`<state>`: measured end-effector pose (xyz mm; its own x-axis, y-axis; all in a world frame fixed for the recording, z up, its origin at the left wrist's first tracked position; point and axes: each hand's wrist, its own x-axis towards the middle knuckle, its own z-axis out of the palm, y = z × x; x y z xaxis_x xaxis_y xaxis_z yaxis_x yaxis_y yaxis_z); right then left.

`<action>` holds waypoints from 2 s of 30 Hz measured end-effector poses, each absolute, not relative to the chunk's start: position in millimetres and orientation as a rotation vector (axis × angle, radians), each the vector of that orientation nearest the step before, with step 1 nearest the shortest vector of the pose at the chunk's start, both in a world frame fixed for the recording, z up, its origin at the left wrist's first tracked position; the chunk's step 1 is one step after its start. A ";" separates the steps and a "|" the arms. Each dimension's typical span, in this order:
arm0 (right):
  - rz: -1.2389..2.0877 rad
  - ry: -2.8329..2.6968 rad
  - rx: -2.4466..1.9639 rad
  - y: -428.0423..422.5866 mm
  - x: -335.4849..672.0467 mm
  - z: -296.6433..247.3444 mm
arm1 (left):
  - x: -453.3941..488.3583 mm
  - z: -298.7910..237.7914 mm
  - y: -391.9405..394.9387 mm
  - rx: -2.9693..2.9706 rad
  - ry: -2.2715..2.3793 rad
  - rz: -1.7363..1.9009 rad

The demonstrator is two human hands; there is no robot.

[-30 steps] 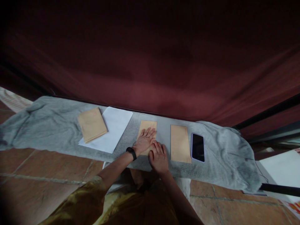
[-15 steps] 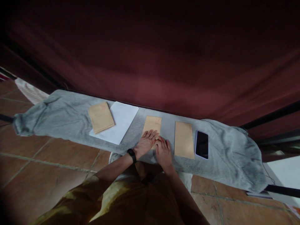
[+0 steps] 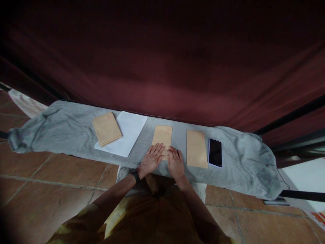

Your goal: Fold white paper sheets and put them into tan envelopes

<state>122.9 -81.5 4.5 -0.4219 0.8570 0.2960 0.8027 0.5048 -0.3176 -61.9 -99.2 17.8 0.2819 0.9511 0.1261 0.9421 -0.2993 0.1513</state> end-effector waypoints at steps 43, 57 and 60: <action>0.110 -2.441 -1.270 -122.1 127.8 10.3 | -76.2 20.5 -111.1 2.349 2.066 0.299; 0.122 -2.426 -1.288 -120.9 124.4 13.2 | -33.2 8.9 2.5 2.338 1.917 0.345; 0.130 -2.433 -1.304 -120.8 123.5 16.3 | -37.4 6.6 15.1 2.325 1.942 0.349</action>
<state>123.5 -120.8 16.3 -0.4998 0.8188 0.2824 0.7840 0.5663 -0.2544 -37.4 15.1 6.6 0.1644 0.9796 0.1154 0.9584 -0.1863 0.2162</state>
